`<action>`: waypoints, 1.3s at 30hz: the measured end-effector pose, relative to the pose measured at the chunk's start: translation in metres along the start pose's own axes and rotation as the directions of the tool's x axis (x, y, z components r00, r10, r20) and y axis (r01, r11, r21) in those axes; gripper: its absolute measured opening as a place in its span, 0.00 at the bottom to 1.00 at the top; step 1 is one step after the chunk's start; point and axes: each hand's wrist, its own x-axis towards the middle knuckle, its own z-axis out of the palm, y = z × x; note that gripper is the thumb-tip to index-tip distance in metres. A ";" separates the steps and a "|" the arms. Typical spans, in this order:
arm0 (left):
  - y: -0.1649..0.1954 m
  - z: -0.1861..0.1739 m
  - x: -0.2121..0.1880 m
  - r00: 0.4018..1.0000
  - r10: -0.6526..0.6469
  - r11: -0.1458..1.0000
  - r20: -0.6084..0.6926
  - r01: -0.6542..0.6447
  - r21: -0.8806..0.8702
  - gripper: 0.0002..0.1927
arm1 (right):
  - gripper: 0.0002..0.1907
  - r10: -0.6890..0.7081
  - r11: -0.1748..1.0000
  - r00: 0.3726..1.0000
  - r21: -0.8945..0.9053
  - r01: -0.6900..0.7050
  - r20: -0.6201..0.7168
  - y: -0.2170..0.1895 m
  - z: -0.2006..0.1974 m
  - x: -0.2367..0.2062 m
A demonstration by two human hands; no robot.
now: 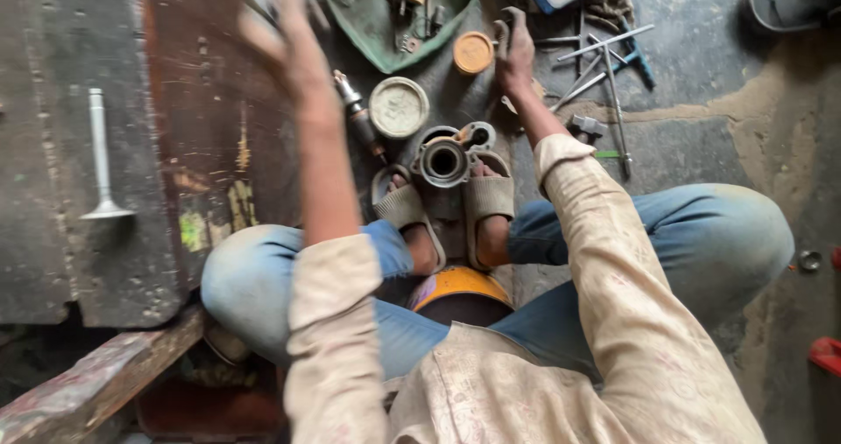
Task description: The person sits on the workshop floor and works on a small engine crankcase, using a hammer to drive components out of the housing, separating a bearing from the part, applying grease from a tub by hand, and wiping parts with a rag. Various tools and engine parts lie scattered on the floor around them.
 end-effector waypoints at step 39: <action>0.018 -0.029 -0.038 0.750 -0.297 0.893 0.591 0.437 -0.107 0.12 | 0.35 -0.274 0.605 0.637 -0.385 0.696 0.721 0.012 0.008 0.048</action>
